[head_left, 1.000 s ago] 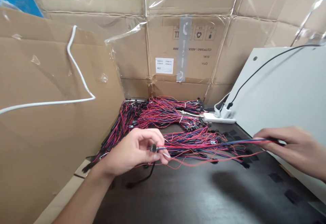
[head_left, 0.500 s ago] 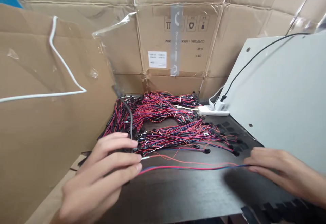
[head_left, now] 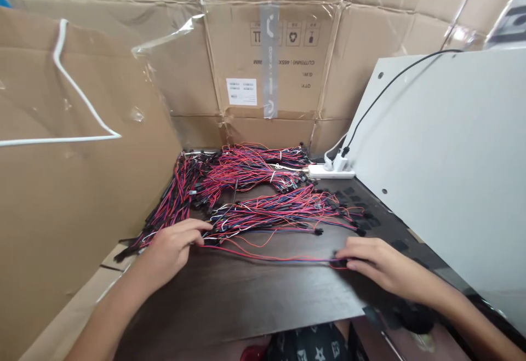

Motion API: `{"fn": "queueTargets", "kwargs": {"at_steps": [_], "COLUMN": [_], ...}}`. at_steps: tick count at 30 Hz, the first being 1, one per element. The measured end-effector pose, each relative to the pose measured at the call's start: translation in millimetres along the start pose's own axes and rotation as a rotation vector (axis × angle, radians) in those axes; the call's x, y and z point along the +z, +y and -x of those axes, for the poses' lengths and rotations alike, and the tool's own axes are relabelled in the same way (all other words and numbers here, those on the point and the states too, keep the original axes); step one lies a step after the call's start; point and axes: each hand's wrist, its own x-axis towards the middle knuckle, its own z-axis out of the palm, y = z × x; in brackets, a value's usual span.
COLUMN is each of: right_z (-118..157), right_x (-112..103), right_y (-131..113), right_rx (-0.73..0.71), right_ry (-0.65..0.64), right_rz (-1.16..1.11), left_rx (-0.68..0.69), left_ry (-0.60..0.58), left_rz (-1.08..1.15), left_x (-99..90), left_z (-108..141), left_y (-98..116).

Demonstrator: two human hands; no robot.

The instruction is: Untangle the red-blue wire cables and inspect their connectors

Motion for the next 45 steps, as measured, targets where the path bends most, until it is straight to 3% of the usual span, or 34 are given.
{"fn": "queueTargets", "kwargs": {"at_steps": [3,6,8,10,12,16,19,23,29,35,39,45], "right_z": [3,5,5,4,4,3,5,3,-7,-8,-10,-12], "right_x": [3,7,10,11,12,18,22,23,23,28,36,45], "right_y": [0,-2,-7,-14,-22,-31,-33,-34,-35,-36,-38,-37], "right_rx": [0.054,0.092,0.105,0.104,0.093,0.056,0.017,0.001,0.161,0.372,0.397,0.395], "right_ry": [0.049,0.119,0.160,0.196,0.229,0.313,0.355,0.357,0.337,0.298,0.314,0.359], "right_rz": [-0.035,-0.048,-0.057,-0.080,-0.126,-0.159,-0.127,-0.170,-0.488,-0.782,-0.819,-0.812], "left_rx": [-0.032,-0.014,0.035,0.107,0.078,0.006,-0.069,-0.083,-0.185,-0.369,-0.452,-0.510], "left_ry": [0.074,0.077,0.015,-0.106,-0.214,-0.295,-0.317,-0.364,-0.456,-0.625,-0.705,-0.693], "left_rz": [-0.129,-0.158,-0.016,0.274,0.510,0.727,0.790,0.839,1.030,1.342,1.434,1.484], "left_x": [-1.4,3.9,13.5,28.3,45.9,75.4,84.2,81.1,73.0,78.7,78.5,78.2], "left_z": [-9,-32,-51,-69,-84,-98,-98,-96,-99,-99,-100,-100], "left_y": [11,46,80,115,145,175,177,171,161,155,155,157]}}
